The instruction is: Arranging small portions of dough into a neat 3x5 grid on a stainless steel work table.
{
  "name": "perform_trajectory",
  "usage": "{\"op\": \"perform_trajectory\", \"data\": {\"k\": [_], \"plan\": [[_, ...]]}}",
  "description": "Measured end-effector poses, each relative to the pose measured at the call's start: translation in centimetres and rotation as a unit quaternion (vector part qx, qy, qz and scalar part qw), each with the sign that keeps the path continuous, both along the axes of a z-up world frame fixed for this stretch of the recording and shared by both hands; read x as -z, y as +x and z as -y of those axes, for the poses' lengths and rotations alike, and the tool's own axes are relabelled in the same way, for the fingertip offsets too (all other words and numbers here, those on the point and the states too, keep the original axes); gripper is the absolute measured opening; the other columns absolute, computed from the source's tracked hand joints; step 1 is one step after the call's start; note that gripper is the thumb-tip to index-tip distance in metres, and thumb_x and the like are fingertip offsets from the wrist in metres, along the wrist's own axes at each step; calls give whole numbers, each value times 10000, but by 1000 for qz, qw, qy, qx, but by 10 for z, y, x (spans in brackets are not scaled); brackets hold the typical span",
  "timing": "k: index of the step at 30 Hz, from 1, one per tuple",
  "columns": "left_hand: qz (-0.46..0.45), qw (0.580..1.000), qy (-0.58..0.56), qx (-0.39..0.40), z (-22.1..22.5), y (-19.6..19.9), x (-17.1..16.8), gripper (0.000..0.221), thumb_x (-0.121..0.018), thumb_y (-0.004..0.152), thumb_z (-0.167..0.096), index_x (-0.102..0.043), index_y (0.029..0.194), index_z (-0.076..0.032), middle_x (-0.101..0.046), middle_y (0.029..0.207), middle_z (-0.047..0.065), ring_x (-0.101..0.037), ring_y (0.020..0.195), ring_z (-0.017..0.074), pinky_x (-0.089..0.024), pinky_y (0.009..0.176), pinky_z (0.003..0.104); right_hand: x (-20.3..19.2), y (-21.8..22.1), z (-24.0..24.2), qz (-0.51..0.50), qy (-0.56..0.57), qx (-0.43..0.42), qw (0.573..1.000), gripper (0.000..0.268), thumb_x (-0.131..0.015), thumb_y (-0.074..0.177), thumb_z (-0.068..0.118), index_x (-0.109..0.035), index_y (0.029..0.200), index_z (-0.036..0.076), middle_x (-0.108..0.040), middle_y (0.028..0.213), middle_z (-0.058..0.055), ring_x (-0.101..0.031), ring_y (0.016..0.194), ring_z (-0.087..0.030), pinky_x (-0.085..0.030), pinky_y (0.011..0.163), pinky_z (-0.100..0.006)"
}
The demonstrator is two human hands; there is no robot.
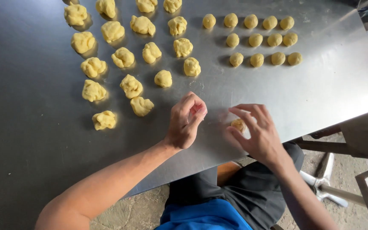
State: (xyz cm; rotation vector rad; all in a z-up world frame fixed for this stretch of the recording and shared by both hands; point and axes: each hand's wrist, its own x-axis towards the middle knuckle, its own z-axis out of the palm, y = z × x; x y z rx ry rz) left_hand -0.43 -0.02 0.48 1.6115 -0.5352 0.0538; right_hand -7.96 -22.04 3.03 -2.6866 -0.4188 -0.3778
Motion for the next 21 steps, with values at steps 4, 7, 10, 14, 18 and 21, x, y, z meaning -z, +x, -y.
{"op": "perform_trajectory", "data": {"k": [4, 7, 10, 14, 18, 21], "plan": [[3, 1000, -14, -9, -2, 3, -2, 317, -458, 1031, -353, -565, 805, -159, -516, 695, -26, -562, 672, 145, -521, 645, 276, 12, 7, -39, -23, -49, -14, 998, 722, -734, 912, 464, -485, 1520, 162, -454, 1543, -175, -343, 1468, -477, -318, 1173, -576], [2, 1000, -18, -2, -3, 3, -5, 290, -483, 1030, -311, -565, 805, -147, -517, 702, -7, -588, 694, 165, -526, 640, 293, -7, 25, -55, -22, -92, -17, 995, 715, -531, 1015, 555, -410, 1599, 161, -283, 1702, -184, -101, 1578, -459, -96, 1268, -583], [4, 1000, -22, -15, -1, 3, -9, 289, -464, 1031, -285, -562, 793, -153, -513, 684, -12, -572, 677, 148, -531, 649, 282, -12, 44, -45, 8, -129, -4, 992, 739, -493, 1059, 517, -376, 1625, 57, -229, 1716, -262, -115, 1565, -501, -94, 1238, -648], [2, 1000, -4, -15, -2, 2, -7, 285, -467, 1035, -288, -556, 799, -154, -501, 680, -24, -542, 670, 150, -524, 646, 284, 5, 14, -26, -56, -116, 16, 991, 848, -479, 1034, 534, -273, 1623, -41, -230, 1697, -290, -87, 1570, -500, -98, 1247, -637], [15, 999, -37, -23, -1, 7, -9, 288, -476, 1022, -275, -543, 775, -142, -511, 686, -31, -548, 663, 137, -501, 616, 268, 14, -9, -49, -66, -107, -24, 992, 909, -428, 1026, 594, -272, 1597, -95, -249, 1661, -344, -171, 1551, -515, -159, 1261, -572], [5, 998, -57, -23, -3, 4, -6, 285, -483, 1023, -264, -535, 770, -142, -512, 696, -25, -544, 667, 134, -497, 610, 265, 20, 8, -66, -41, -95, -44, 994, 838, -428, 1049, 539, -270, 1618, -55, -259, 1664, -333, -178, 1559, -494, -179, 1256, -564]]}}
